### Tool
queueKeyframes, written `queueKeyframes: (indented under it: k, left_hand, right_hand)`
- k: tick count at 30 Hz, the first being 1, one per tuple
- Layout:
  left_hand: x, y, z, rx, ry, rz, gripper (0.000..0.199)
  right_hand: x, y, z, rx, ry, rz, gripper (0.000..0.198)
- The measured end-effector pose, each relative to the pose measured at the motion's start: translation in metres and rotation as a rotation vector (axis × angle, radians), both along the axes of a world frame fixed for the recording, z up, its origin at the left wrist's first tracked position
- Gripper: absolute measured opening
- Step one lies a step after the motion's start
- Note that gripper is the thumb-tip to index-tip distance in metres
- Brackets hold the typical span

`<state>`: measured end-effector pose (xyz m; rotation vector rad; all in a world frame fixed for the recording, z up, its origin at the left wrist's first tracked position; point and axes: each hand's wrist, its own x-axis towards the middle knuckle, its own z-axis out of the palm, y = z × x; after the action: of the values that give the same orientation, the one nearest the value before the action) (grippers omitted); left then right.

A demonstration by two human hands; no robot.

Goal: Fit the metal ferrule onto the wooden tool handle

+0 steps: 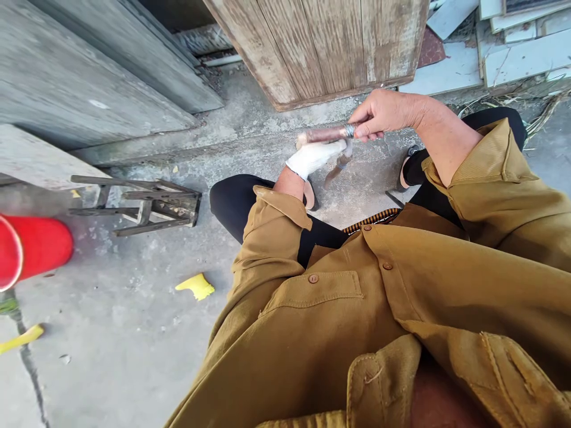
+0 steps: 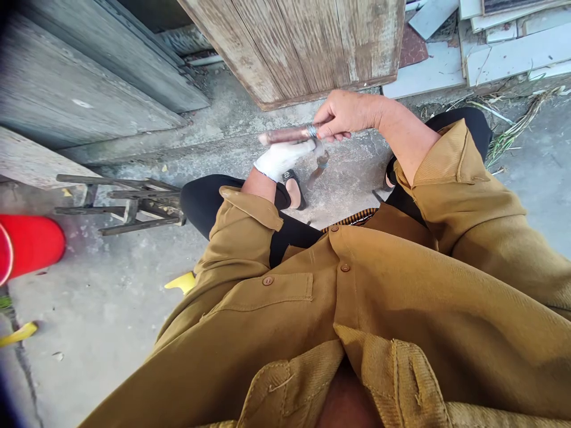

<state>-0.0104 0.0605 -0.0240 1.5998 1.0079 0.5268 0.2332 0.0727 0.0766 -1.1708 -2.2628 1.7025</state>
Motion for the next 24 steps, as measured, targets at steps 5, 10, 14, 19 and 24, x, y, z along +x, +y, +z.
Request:
queueKeyframes:
  k: [5,10,14,19,24]
  left_hand:
    - [0.004,-0.003,0.005,-0.004,-0.025,-0.089,0.011]
    - [0.008,-0.001,0.015,0.05,0.019,-0.115,0.011]
    - [0.008,0.002,0.018,0.136,0.158,-0.169,0.011]
    - [0.01,-0.006,0.014,0.228,0.3,-0.318,0.016]
    - [0.006,-0.007,0.007,0.263,0.16,-0.373,0.02]
  right_hand:
    - [-0.012,-0.003,-0.003,0.111,0.184,-0.4,0.026]
    - [-0.009,0.007,-0.004,0.348,-0.128,-0.551,0.038]
    - [-0.007,0.013,-0.012,0.392,-0.556,-0.394,0.054]
    - [-0.001,0.011,-0.014,-0.033,-0.644,0.073,0.05]
    - [0.014,0.01,-0.003,-0.229,-0.164,0.33,0.054]
